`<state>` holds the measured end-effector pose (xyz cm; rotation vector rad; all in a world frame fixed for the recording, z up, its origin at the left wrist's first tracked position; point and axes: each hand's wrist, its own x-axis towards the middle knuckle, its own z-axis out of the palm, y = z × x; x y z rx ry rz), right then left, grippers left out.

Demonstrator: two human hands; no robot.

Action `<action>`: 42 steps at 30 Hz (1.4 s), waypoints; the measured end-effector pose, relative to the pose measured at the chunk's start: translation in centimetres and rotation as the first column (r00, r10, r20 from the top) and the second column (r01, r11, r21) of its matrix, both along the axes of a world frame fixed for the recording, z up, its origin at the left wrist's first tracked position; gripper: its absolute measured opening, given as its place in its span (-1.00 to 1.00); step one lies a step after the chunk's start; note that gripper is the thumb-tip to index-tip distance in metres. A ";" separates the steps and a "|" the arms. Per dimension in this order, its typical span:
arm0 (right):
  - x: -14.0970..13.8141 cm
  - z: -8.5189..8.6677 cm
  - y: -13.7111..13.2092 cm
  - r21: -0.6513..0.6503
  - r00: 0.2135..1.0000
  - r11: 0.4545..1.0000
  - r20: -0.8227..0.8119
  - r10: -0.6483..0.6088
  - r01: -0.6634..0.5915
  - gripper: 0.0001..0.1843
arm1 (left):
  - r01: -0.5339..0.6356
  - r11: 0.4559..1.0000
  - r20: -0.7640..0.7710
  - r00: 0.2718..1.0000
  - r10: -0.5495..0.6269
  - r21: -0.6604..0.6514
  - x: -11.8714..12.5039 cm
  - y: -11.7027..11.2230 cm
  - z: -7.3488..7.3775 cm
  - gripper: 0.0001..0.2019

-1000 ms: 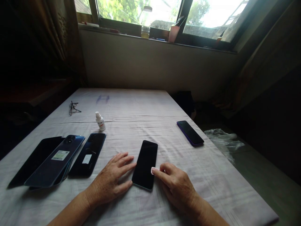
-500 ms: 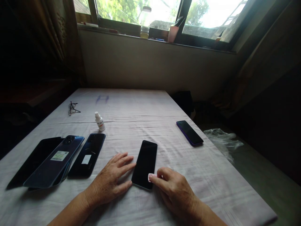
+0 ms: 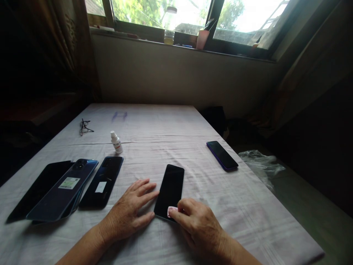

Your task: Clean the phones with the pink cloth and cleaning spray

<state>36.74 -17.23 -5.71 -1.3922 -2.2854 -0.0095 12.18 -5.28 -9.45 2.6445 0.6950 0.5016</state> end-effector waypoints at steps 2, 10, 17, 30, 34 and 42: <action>-0.1 0.0 0.3 0.001 1.000 1.000 0.004 -0.006 0.006 -0.72 | 0.004 1.000 -0.008 1.000 -0.004 -0.001 0.0 0.0 0.0 -0.40; 0.8 -0.9 2.4 0.071 0.988 0.985 -0.006 -0.154 0.154 -0.77 | 0.009 1.000 -0.016 1.000 -0.009 0.011 -0.1 0.1 0.1 -0.39; -0.6 -0.4 1.1 0.004 1.000 1.000 -0.001 -0.015 0.015 -0.72 | 0.005 1.000 -0.008 1.000 -0.005 0.017 -0.1 0.1 -0.2 -0.40; -0.2 -0.9 3.1 0.013 0.997 0.997 0.010 -0.081 0.081 -0.69 | 0.010 1.000 -0.007 1.000 -0.010 0.014 -0.1 0.1 -0.1 -0.40; 0.0 -1.1 3.8 0.011 0.989 0.990 0.030 -0.144 0.144 -0.67 | 0.004 1.000 0.000 1.000 -0.004 0.018 0.0 0.1 -0.1 -0.38; -1.0 -0.4 3.0 -0.023 0.996 0.997 0.041 -0.076 0.077 -0.73 | -0.008 1.000 0.009 1.000 0.007 0.022 0.0 0.0 -0.1 -0.44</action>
